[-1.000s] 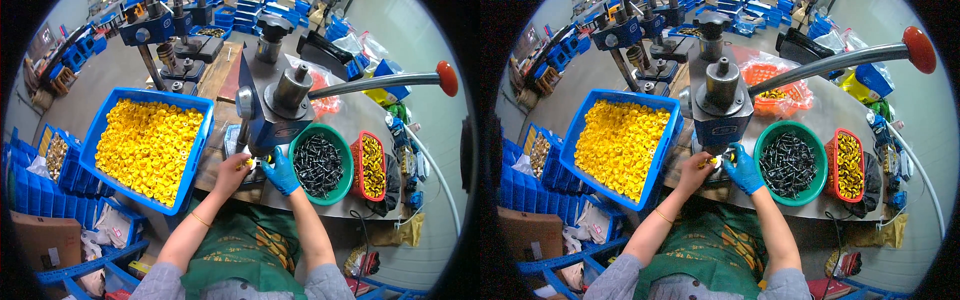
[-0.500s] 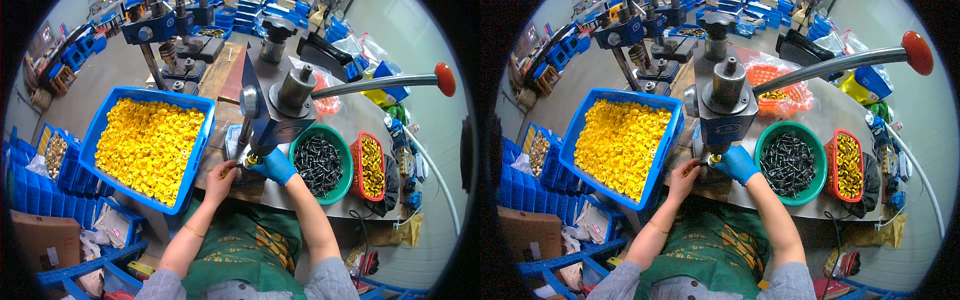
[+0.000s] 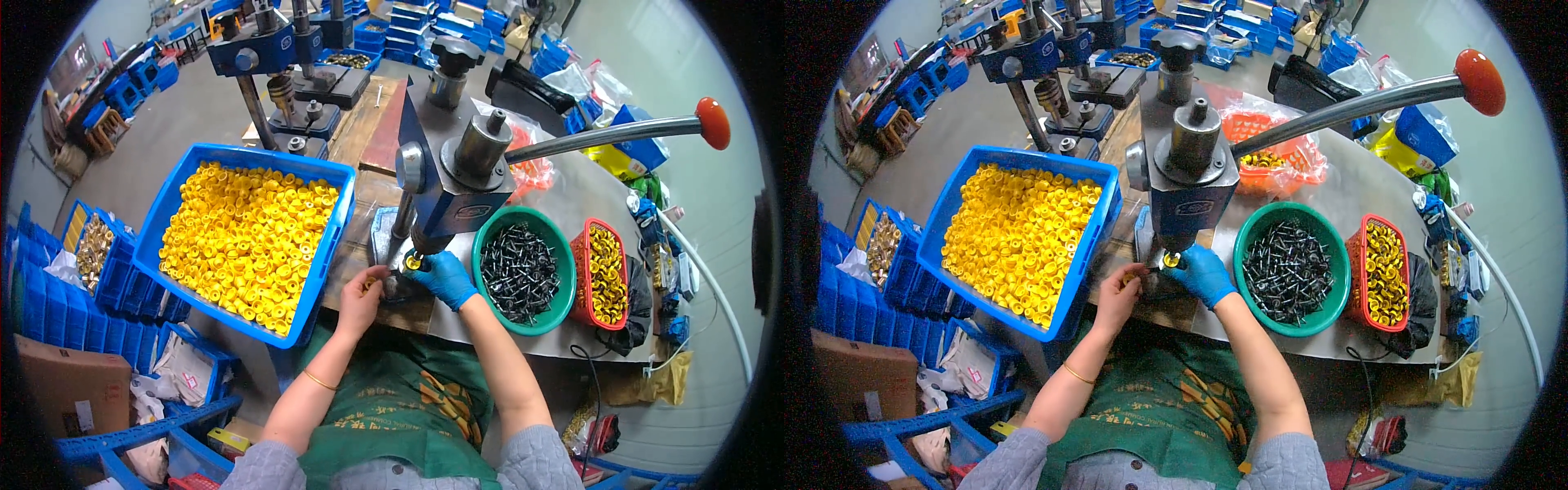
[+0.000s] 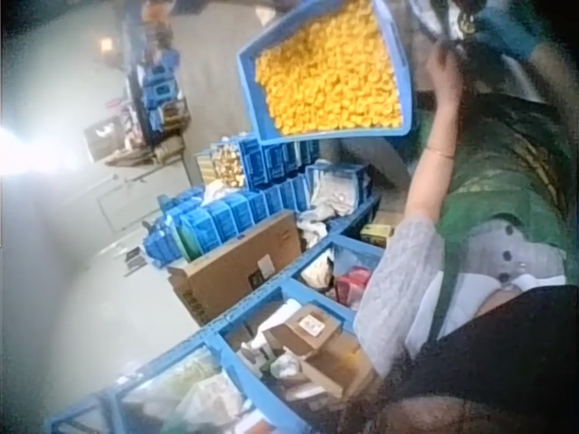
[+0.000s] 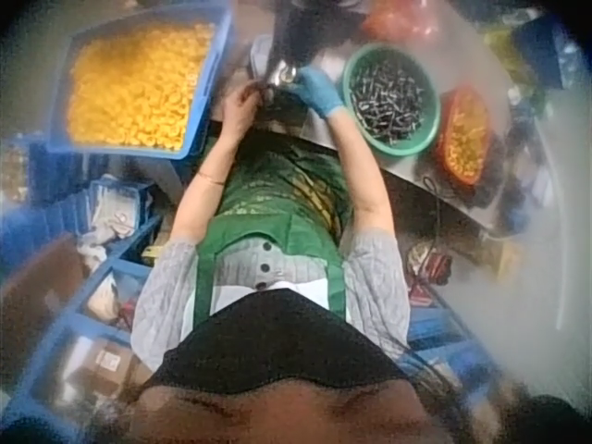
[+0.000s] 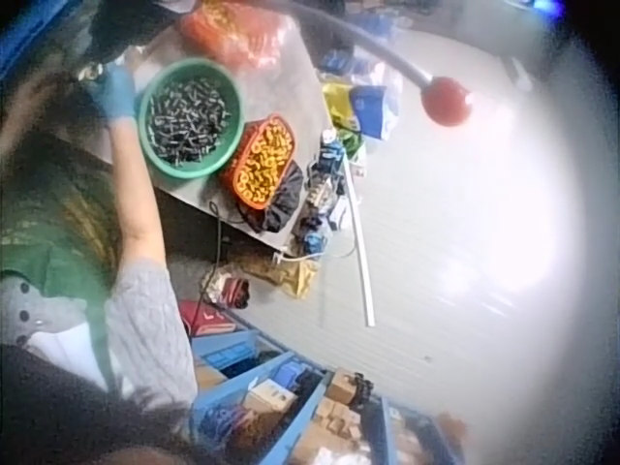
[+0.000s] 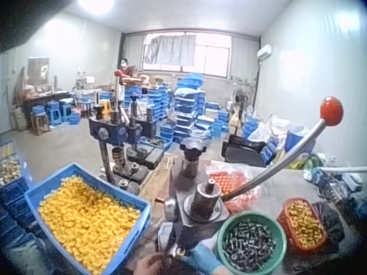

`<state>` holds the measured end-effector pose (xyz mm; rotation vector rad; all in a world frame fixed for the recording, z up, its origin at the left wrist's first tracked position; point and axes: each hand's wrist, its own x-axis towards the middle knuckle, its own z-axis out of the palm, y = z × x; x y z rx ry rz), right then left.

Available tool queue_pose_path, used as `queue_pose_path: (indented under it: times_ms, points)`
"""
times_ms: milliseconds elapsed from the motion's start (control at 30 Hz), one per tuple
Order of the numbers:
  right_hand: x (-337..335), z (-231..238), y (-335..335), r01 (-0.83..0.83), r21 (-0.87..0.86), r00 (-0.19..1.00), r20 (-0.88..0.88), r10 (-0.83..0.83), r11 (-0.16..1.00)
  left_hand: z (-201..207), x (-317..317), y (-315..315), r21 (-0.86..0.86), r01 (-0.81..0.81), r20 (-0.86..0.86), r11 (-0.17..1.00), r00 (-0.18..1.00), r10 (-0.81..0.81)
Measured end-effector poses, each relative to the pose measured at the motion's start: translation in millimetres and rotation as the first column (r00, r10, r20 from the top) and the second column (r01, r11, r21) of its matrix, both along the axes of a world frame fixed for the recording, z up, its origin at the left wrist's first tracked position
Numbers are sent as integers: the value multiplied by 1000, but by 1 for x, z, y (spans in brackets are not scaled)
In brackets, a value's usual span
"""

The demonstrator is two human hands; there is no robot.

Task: The person inserts metal studs into yellow plastic caps using a manual press.

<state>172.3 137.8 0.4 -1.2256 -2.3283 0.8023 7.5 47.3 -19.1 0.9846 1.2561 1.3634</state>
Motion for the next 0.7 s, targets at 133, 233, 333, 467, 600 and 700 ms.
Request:
queue_pose_path:
  times_ms: [133,233,333,467,600,700]
  points:
    - [27,71,14,144,60,989,26,-146,988,8,-1,-5,13,-46,-12,999,999,46]
    - [57,198,26,285,140,517,-856,-29,948,10,-1,-12,-73,-33,84,997,996,39]
    - [103,322,10,-478,190,119,-953,278,857,11,6,-8,-140,35,35,990,999,-31]
    - [122,310,-48,-593,37,557,-702,444,804,3,11,1,-193,-5,372,981,925,78]
    - [138,189,-105,-68,-208,997,11,72,976,1,4,3,-153,-57,467,987,875,124]
    - [118,175,-100,59,-268,998,26,-54,962,7,9,10,-210,-37,500,977,854,140]
